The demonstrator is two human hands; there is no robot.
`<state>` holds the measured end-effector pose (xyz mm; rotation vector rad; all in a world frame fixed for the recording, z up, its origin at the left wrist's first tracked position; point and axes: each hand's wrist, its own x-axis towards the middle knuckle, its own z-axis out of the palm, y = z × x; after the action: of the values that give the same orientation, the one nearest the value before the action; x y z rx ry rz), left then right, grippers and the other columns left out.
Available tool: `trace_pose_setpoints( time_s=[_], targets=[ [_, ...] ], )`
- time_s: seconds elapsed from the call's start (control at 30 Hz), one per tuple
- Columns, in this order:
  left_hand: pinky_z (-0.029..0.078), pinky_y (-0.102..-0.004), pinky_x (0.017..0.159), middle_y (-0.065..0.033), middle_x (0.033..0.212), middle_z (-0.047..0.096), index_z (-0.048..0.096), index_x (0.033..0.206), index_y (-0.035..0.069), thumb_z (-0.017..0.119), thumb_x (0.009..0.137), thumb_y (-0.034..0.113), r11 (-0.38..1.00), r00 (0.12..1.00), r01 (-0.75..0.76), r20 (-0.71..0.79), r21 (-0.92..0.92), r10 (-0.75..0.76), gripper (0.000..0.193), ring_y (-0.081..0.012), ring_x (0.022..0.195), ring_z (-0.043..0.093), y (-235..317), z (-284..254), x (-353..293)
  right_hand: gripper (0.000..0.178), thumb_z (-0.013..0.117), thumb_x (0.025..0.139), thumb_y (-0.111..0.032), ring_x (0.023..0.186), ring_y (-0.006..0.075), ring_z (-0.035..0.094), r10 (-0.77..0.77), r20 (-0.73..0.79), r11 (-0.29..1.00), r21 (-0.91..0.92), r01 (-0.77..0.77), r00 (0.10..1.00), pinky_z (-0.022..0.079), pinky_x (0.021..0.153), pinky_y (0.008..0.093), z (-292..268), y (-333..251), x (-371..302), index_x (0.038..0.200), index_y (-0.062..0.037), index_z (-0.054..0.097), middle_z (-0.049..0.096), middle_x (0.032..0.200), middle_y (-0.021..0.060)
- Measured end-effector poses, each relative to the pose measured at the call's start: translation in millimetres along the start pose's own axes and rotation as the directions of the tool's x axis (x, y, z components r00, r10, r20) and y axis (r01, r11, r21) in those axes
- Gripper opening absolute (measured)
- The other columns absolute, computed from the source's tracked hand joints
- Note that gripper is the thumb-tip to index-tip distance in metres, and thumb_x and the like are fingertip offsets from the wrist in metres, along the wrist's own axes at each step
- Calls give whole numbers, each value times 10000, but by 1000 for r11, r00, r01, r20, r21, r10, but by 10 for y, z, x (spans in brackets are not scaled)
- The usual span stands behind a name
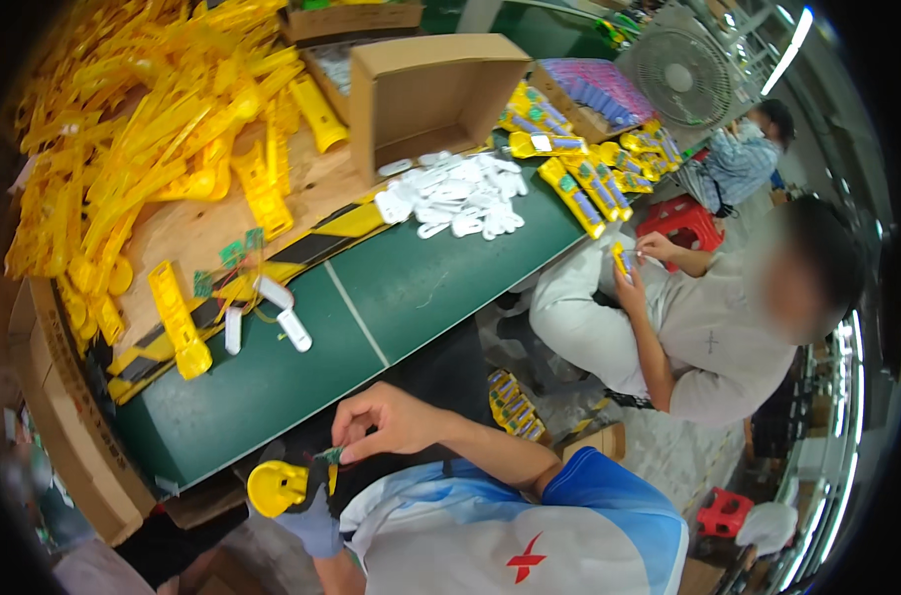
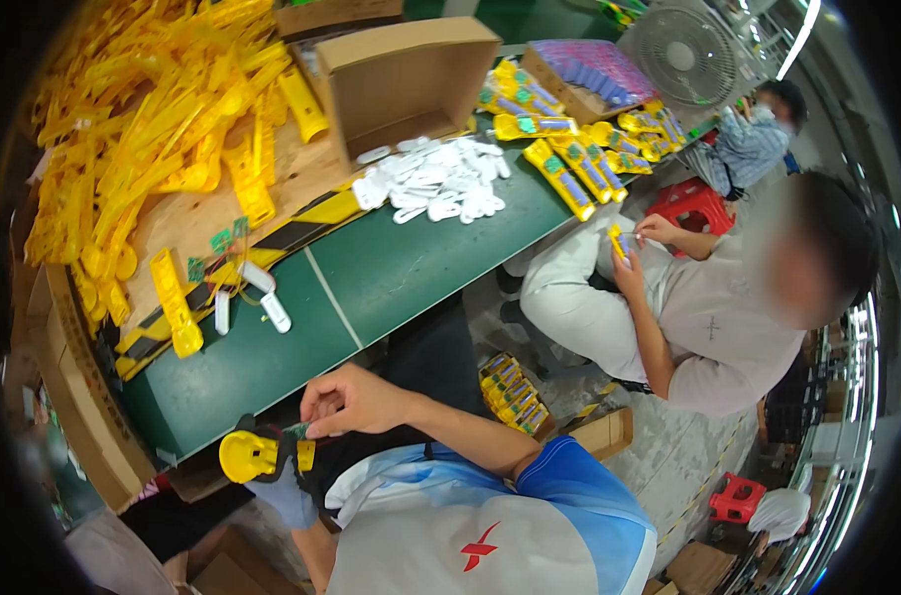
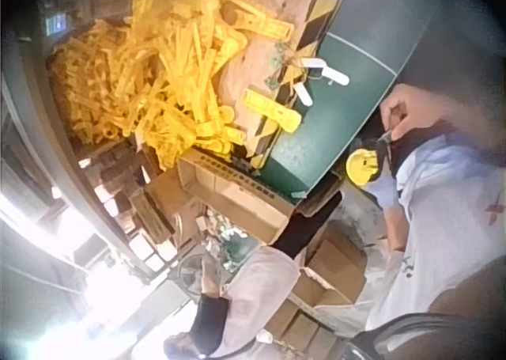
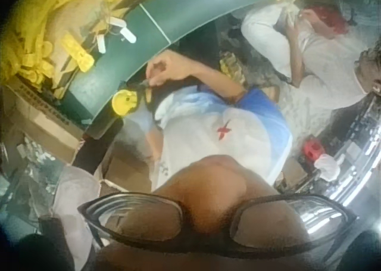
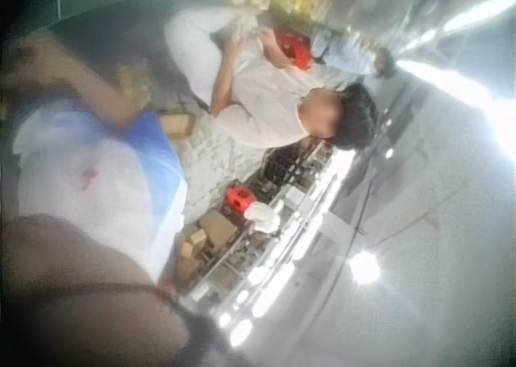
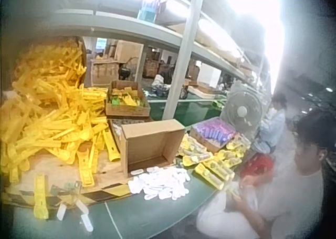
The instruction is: Assemble electronic components into yellow plastic housings on a factory assembly line.
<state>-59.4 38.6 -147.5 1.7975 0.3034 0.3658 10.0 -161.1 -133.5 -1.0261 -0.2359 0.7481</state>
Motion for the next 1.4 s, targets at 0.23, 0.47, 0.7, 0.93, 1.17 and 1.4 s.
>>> trace_pose_setpoints(
  time_s=[0.23, 0.47, 0.7, 0.93, 1.17, 1.4],
  targets=[
    [533, -331, 829, -74, 1032, 686, 635, 1113, 41, 898, 658, 110, 990, 988, 142, 67, 6, -142, 530, -189, 909, 657, 123, 111, 112, 138, 770, 759, 91, 796, 150, 687, -257, -192, 941, -274, 199, 947, 532, 697, 240, -57, -32, 2, 883, 55, 722, 722, 913, 145],
    [529, -277, 778, -48, 960, 686, 619, 1184, 12, 822, 734, 21, 958, 955, 248, 202, -145, -217, 494, -141, 857, 652, 375, 49, 171, 136, 744, 760, 123, 733, 149, 687, -199, -311, 954, -279, 111, 929, 541, 689, 241, 39, 61, 31, 889, 78, 732, 725, 815, 134],
    [537, -316, 681, -103, 1015, 655, 508, 1285, 86, 449, 999, 567, 563, 784, 620, 412, -546, -464, 563, -185, 792, 644, 179, -85, 410, 115, 786, 756, 24, 671, 148, 683, -205, -106, 796, -597, 102, 973, 495, 597, 247, 71, -249, -43, 866, 13, 759, 730, 786, 113],
    [544, -341, 739, -125, 1054, 669, 524, 1291, 60, 398, 1034, 463, 487, 765, 644, 513, -590, -390, 494, -201, 814, 665, 236, 36, 416, 103, 783, 787, -45, 648, 169, 680, -233, 198, 758, -576, 305, 952, 515, 600, 253, 349, -365, 85, 883, -14, 759, 723, 794, 96],
    [506, -311, 862, -60, 1151, 603, 486, 1334, 67, 505, 1026, 357, 483, 819, 568, 513, -666, -255, 424, -141, 1010, 601, 300, 100, 326, 114, 756, 848, -37, 697, 64, 644, -236, -264, 907, -406, 114, 935, 508, 637, 203, 250, -231, 276, 936, 31, 736, 726, 819, 58],
    [481, -273, 828, -50, 1096, 618, 532, 1298, 39, 499, 1030, 355, 622, 828, 553, 444, -554, -341, 416, -106, 942, 588, 373, 141, 335, 104, 745, 847, 12, 751, 86, 661, -218, -331, 943, -313, 111, 918, 525, 705, 210, 180, -116, 292, 941, 44, 718, 717, 850, 73]
  ],
)
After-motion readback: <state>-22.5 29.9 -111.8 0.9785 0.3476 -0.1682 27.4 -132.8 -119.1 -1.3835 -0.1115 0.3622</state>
